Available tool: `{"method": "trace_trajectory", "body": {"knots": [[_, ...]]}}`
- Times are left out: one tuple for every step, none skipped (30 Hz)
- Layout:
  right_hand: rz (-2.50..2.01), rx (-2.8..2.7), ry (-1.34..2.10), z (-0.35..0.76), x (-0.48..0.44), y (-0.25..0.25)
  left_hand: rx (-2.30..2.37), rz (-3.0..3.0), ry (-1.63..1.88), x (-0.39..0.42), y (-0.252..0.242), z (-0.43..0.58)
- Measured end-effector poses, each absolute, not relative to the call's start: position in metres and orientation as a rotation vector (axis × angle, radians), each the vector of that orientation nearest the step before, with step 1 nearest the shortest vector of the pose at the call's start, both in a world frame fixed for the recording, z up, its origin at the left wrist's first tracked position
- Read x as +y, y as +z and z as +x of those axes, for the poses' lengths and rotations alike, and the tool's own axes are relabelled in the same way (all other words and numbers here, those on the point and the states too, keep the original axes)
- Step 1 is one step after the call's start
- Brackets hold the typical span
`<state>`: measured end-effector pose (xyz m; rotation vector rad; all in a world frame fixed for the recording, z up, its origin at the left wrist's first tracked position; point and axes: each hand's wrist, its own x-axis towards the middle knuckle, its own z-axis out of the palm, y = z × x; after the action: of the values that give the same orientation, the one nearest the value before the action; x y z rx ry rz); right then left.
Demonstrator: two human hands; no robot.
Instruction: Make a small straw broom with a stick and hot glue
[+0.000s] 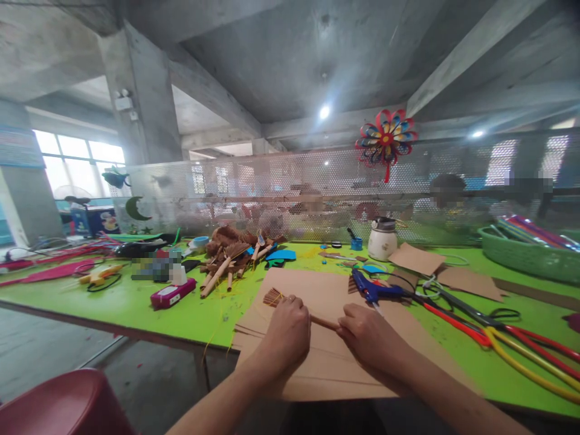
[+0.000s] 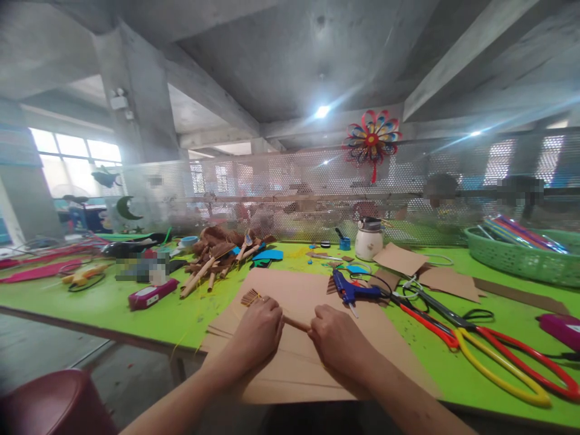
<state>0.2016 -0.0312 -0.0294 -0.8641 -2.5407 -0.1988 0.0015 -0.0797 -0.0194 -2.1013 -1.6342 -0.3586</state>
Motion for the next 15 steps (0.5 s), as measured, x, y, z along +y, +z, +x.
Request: {"method": "trace_trajectory", "body": {"knots": [[-0.857, -2.532, -0.203, 0.202, -0.031, -0.030, -1.630, -2.101, -0.361, -0.080, -0.020, 0.001], [-0.852, -2.525, -0.203, 0.201, -0.032, -0.030, -1.630, -2.100, -0.364, -0.079, -0.021, 0.001], [-0.848, -2.520, -0.199, 0.201, -0.031, -0.029, -1.634, -2.098, -0.369, -0.079, -0.021, 0.001], [-0.848, -2.516, -0.191, 0.201, -0.031, -0.029, -1.640, -2.096, -0.374, -0.079, -0.021, 0.001], [-0.847, -2.515, -0.182, 0.200, -0.030, -0.028, -1.646, -2.095, -0.377, -0.079, -0.021, 0.001], [-0.845, -2.519, -0.177, 0.199, -0.029, -0.027, -1.651, -2.097, -0.377, -0.080, -0.021, 0.001], [-0.839, -2.532, -0.181, 0.199, -0.029, -0.026, -1.657, -2.098, -0.377, -0.080, -0.021, 0.002], [-0.833, -2.552, -0.190, 0.198, -0.028, -0.025, -1.663, -2.101, -0.376, -0.080, -0.020, 0.002], [-0.827, -2.578, -0.198, 0.198, -0.028, -0.024, -1.668, -2.103, -0.374, -0.081, -0.020, 0.002], [-0.827, -2.599, -0.204, 0.197, -0.029, -0.022, -1.671, -2.104, -0.373, -0.081, -0.019, 0.002], [-0.832, -2.613, -0.204, 0.198, -0.030, -0.020, -1.670, -2.105, -0.372, -0.081, -0.018, 0.002], [-0.839, -2.615, -0.197, 0.198, -0.033, -0.018, -1.666, -2.108, -0.371, -0.081, -0.018, 0.002], [-0.849, -2.602, -0.186, 0.199, -0.036, -0.014, -1.662, -2.111, -0.370, -0.082, -0.018, 0.002], [-0.862, -2.584, -0.174, 0.199, -0.040, -0.011, -1.659, -2.114, -0.369, -0.081, -0.018, 0.002], [-0.876, -2.572, -0.159, 0.199, -0.044, -0.006, -1.660, -2.116, -0.369, -0.081, -0.018, 0.002]]}}
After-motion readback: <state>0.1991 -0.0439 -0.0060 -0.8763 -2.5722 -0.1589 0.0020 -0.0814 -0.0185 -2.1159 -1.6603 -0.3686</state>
